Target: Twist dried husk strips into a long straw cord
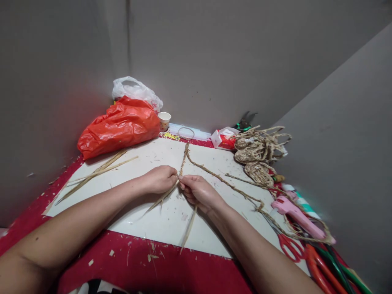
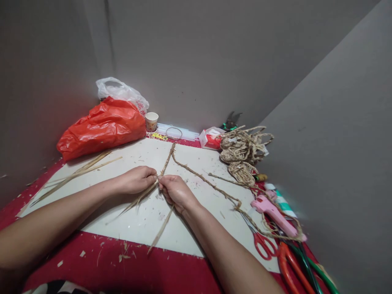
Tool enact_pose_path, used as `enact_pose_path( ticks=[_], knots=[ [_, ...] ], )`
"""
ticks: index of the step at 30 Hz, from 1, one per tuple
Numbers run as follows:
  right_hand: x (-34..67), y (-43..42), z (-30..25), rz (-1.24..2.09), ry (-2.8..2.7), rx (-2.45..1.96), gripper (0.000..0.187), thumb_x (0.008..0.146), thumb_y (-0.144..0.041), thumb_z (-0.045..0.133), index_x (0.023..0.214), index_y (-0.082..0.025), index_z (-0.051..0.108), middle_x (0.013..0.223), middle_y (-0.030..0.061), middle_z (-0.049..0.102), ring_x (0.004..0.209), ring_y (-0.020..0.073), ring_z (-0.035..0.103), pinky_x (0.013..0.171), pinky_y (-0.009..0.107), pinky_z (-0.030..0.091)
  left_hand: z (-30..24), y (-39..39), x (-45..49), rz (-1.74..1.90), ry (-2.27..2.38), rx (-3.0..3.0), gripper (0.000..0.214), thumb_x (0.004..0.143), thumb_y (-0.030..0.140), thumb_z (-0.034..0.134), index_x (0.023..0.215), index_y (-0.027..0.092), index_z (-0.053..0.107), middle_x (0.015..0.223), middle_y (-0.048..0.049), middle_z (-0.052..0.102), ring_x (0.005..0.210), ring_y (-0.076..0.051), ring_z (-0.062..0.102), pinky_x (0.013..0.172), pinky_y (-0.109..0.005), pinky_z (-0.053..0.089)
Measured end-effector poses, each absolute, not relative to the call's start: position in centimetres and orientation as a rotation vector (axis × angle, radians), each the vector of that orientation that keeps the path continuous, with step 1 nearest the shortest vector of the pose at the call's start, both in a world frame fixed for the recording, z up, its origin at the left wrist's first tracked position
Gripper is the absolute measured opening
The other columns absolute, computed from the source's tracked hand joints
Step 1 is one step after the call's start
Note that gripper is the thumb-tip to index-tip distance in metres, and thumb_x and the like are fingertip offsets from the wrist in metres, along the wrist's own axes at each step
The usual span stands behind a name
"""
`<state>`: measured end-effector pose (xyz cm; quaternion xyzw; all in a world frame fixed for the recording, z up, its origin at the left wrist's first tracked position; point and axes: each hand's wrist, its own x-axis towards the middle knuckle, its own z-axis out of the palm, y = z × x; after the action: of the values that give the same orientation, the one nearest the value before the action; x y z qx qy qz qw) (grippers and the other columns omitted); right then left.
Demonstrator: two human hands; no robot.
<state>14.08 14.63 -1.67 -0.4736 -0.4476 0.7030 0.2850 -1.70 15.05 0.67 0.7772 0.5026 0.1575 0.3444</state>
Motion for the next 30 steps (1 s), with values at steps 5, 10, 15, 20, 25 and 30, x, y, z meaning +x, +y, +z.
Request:
enact_pose_path(
  ticks=[5, 10, 15, 20, 25, 30],
  knots=[
    [13.6, 14.2, -1.7, 1.808, -1.173, -1.299, 0.028, 0.072, -0.036, 0.056, 0.055, -0.016, 0.047, 0.034, -0.0103, 0.027, 0.029, 0.0021, 0.015, 0.030, 0.017, 0.007, 1.8, 14.0, -1.2, 0.275, 1.525, 2.149, 0.026, 0.079, 0.026, 0.041, 0.071, 0.015, 0.063, 0.071, -0.0093, 0.063, 0.063, -0.018, 0.053, 0.061, -0.026, 0.035],
    [13.6, 14.1, -1.6, 1.846, -1.096, -1.266, 0.032, 0.070, -0.035, 0.059, 0.050, -0.017, 0.041, 0.035, -0.0095, 0.029, 0.029, 0.0015, 0.018, 0.030, 0.017, 0.010, 1.9, 12.7, -0.2, 0.254, 1.633, 2.243, 0.026, 0.080, 0.027, 0.041, 0.078, 0.015, 0.064, 0.072, -0.0113, 0.063, 0.069, -0.022, 0.057, 0.064, -0.030, 0.037],
    [13.6, 14.0, -1.7, 1.926, -0.955, -1.245, 0.039, 0.068, -0.034, 0.064, 0.049, -0.018, 0.033, 0.037, -0.0103, 0.027, 0.032, 0.0004, 0.016, 0.032, 0.015, 0.009, 1.0, 11.3, 0.9, 0.297, 1.630, 2.299, 0.021, 0.081, 0.020, 0.045, 0.092, 0.009, 0.061, 0.072, -0.0132, 0.061, 0.075, -0.024, 0.059, 0.067, -0.031, 0.038],
    [13.6, 13.9, -1.9, 1.951, -0.923, -1.214, 0.038, 0.067, -0.033, 0.065, 0.052, -0.018, 0.034, 0.039, -0.0113, 0.022, 0.035, 0.0002, 0.012, 0.033, 0.015, 0.008, 0.6, 10.5, 1.4, 0.361, 1.622, 2.240, 0.024, 0.085, 0.020, 0.044, 0.101, 0.007, 0.056, 0.072, -0.0142, 0.060, 0.075, -0.024, 0.059, 0.065, -0.029, 0.038],
    [13.6, 14.0, -2.3, 2.010, -0.883, -1.181, 0.027, 0.063, -0.025, 0.065, 0.054, -0.016, 0.041, 0.042, -0.0116, 0.021, 0.038, 0.0005, 0.010, 0.034, 0.015, 0.007, 0.7, 10.3, 1.7, 0.290, 1.596, 2.253, 0.024, 0.084, 0.014, 0.042, 0.101, 0.004, 0.055, 0.076, -0.0165, 0.061, 0.074, -0.025, 0.061, 0.063, -0.031, 0.040],
    [13.4, 13.7, -2.3, 1.990, -0.878, -1.207, 0.020, 0.061, -0.023, 0.064, 0.056, -0.015, 0.047, 0.041, -0.0114, 0.022, 0.038, 0.0011, 0.011, 0.034, 0.015, 0.006, 0.3, 9.7, 1.9, 0.295, 1.489, 2.290, 0.024, 0.078, 0.006, 0.043, 0.094, 0.006, 0.061, 0.078, -0.0172, 0.063, 0.072, -0.026, 0.062, 0.059, -0.031, 0.040]
  ],
)
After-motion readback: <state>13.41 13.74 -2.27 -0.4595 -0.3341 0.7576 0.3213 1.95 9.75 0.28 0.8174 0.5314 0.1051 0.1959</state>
